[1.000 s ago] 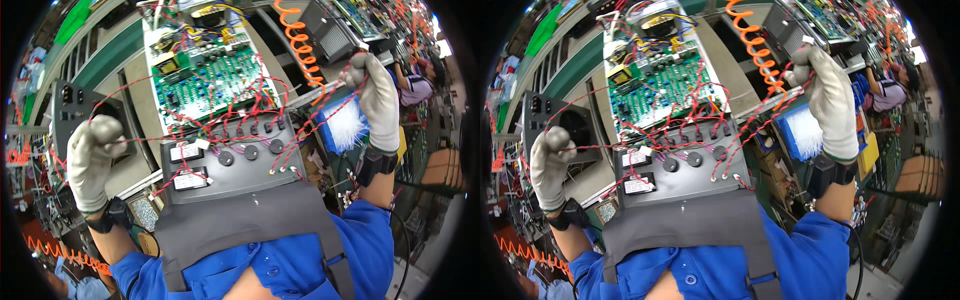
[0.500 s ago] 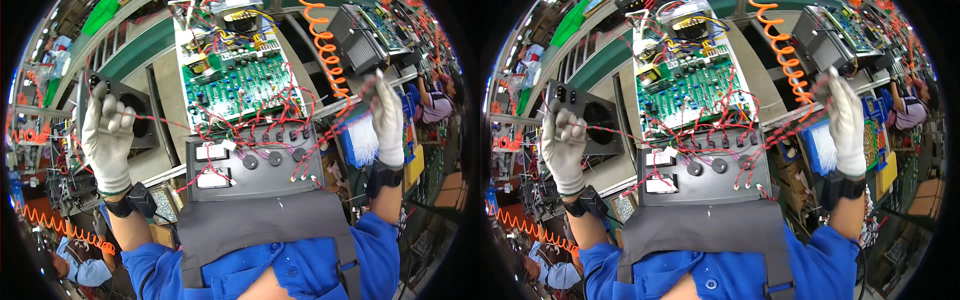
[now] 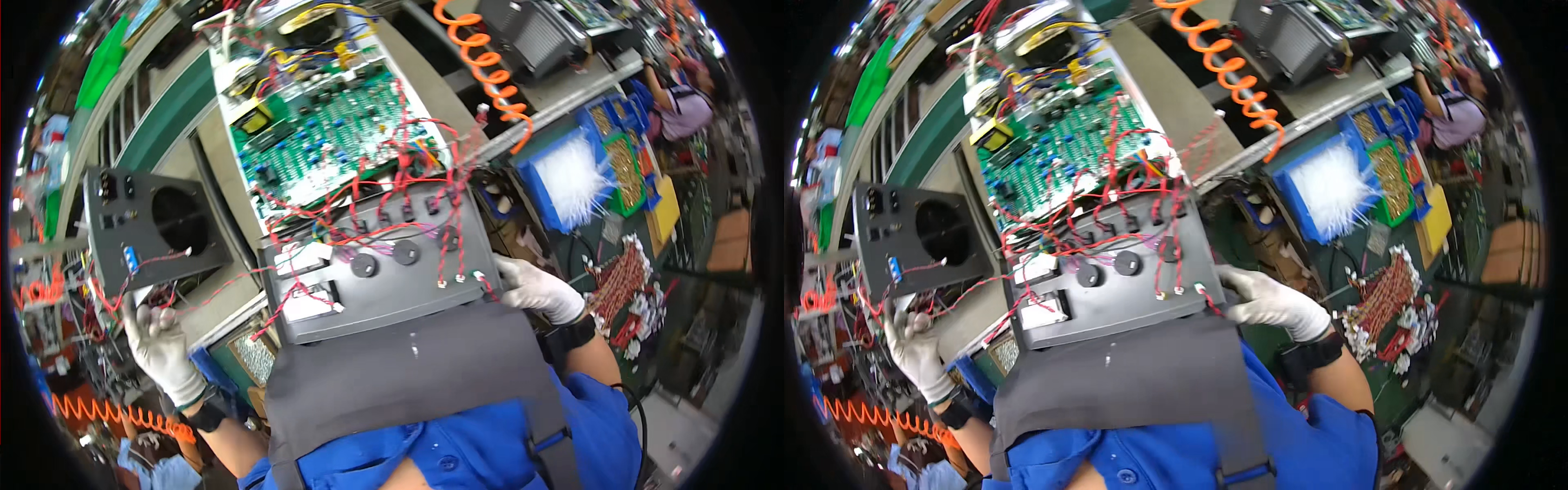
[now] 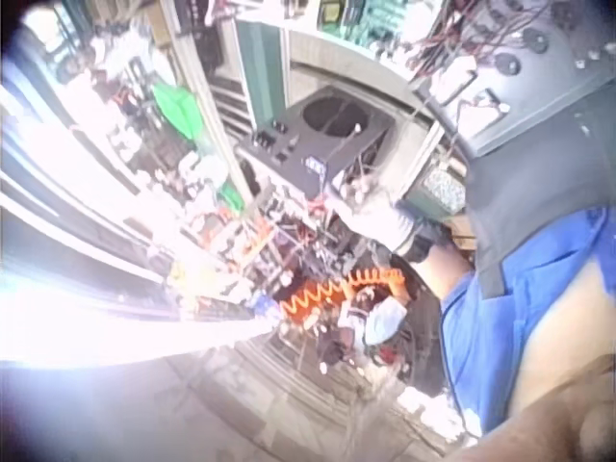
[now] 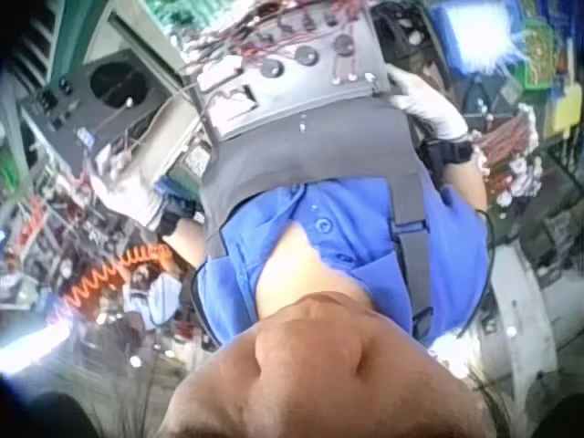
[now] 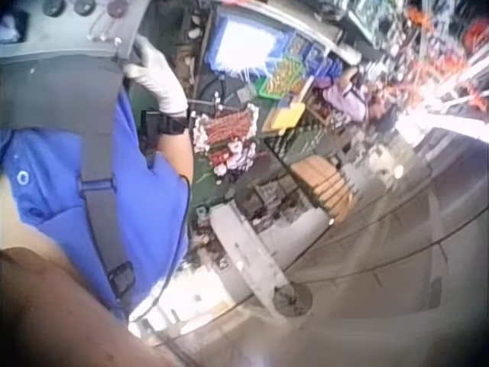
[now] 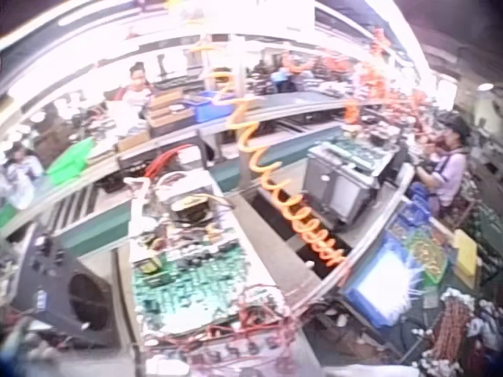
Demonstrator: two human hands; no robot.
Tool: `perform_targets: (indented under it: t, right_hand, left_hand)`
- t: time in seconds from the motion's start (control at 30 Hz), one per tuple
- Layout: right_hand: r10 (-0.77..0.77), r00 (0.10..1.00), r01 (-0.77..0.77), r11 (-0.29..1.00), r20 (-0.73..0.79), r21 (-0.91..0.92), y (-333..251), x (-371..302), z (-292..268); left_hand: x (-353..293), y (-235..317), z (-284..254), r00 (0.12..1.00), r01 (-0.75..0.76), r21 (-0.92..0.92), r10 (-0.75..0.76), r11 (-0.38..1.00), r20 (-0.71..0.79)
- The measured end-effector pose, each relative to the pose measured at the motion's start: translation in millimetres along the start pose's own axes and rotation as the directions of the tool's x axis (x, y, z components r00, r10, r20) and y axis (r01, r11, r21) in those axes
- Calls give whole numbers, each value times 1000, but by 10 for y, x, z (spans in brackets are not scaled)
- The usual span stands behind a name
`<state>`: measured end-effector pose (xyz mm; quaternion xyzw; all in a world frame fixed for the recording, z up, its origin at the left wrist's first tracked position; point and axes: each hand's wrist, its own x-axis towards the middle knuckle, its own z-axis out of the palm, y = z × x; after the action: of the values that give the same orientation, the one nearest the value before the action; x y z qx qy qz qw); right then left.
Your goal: Assemble internal wiring and components into a solar inverter housing unit.
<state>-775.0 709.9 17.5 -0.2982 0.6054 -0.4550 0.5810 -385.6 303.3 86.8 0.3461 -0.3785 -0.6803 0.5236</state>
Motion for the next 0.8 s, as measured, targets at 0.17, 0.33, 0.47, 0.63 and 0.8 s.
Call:
perform_targets:
  t: [0.17, 0.33, 0.47, 0.63, 0.8]
  right_hand:
    - [160, 982, -162, 987, -97, -15, -205, -366, -49]
    - [42, 899, -230, 893, -437, -387, -919, -978, -270]
    - [-107, 711, -415, 734, -695, -537, -1551, -1539, -629]
    - [-605, 679, -262, 331, -416, -907, -2499, -1117, -862]
    - [-814, 399, 479, -208, 422, -853, -3218, 560, -214]
  left_hand:
    - [117, 144, 437, 924, 41, -49, -19, 998, 383]
    - [497, 198, 812, 847, -41, 24, 22, 999, 531]
    - [771, 357, 1240, 583, -48, 37, -2, 998, 813]
    - [492, 161, 2262, 265, -90, 61, -36, 994, 964]
    - [-268, -281, 3012, 287, -140, 160, -115, 977, 951]
